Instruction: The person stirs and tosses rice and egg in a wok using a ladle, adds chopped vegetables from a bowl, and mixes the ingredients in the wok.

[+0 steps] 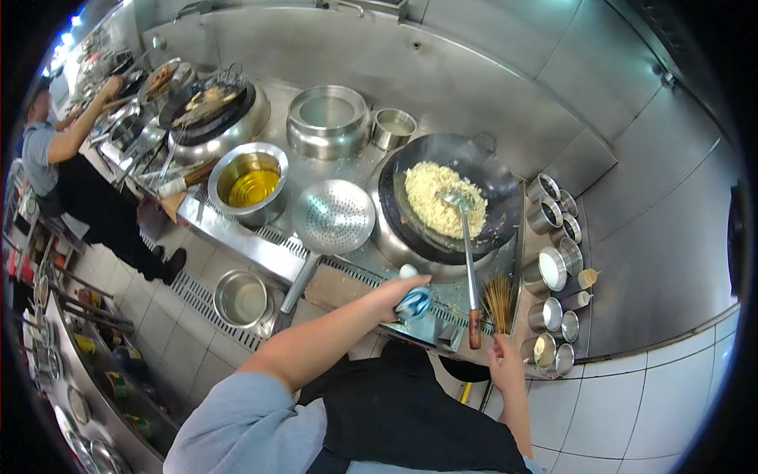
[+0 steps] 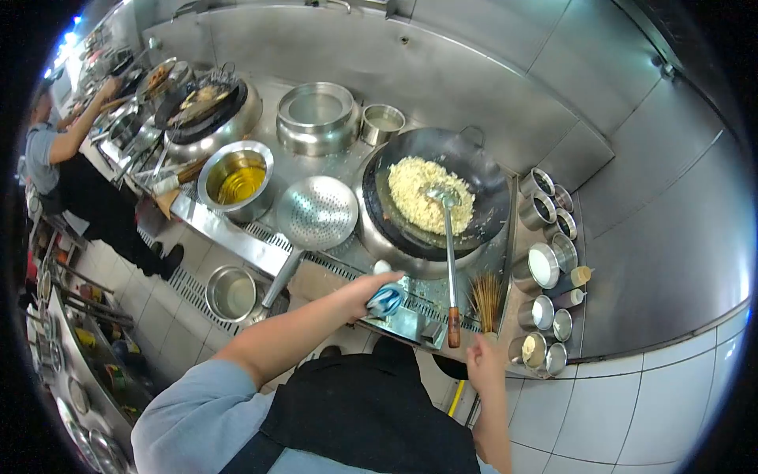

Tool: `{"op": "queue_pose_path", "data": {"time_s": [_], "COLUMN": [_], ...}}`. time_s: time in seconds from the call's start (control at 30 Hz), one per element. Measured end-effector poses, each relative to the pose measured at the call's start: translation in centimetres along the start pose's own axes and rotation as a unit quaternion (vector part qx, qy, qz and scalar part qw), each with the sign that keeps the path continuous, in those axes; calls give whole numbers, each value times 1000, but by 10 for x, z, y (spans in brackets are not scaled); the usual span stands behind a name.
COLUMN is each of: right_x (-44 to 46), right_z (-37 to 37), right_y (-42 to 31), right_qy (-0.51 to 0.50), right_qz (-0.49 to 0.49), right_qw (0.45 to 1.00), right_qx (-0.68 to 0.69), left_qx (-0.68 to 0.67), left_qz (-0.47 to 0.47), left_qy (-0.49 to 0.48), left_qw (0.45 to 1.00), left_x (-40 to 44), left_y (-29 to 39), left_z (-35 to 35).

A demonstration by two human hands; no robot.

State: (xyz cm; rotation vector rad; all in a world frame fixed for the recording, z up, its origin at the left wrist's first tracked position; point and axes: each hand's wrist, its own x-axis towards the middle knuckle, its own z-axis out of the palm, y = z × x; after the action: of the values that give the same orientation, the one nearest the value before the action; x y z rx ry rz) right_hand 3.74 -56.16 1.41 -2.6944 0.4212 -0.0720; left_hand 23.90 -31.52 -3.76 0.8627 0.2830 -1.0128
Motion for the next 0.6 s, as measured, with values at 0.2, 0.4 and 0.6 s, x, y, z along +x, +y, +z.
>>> {"op": "queue_pose_path", "data": {"time_s": [0.2,0.4,0.6], "right_x": [-21,2,35], "right_z": [67,169,207], "right_y": [51,66,7], "right_qy": [-385,-520,-525], "right_qz": [25,-110,-275], "right_qw": [922,844,801], "right_qx": [-21,-74,86], "left_qx": [-33,-31,-59], "left_qz": [-14,60,46], "left_qy": [122,355,546], "left_qw": [992,933,835], "left_x": [-78,-177,-266], "left_y": [-101,-185,-304], "left_z": [-98,-167,-115]}}
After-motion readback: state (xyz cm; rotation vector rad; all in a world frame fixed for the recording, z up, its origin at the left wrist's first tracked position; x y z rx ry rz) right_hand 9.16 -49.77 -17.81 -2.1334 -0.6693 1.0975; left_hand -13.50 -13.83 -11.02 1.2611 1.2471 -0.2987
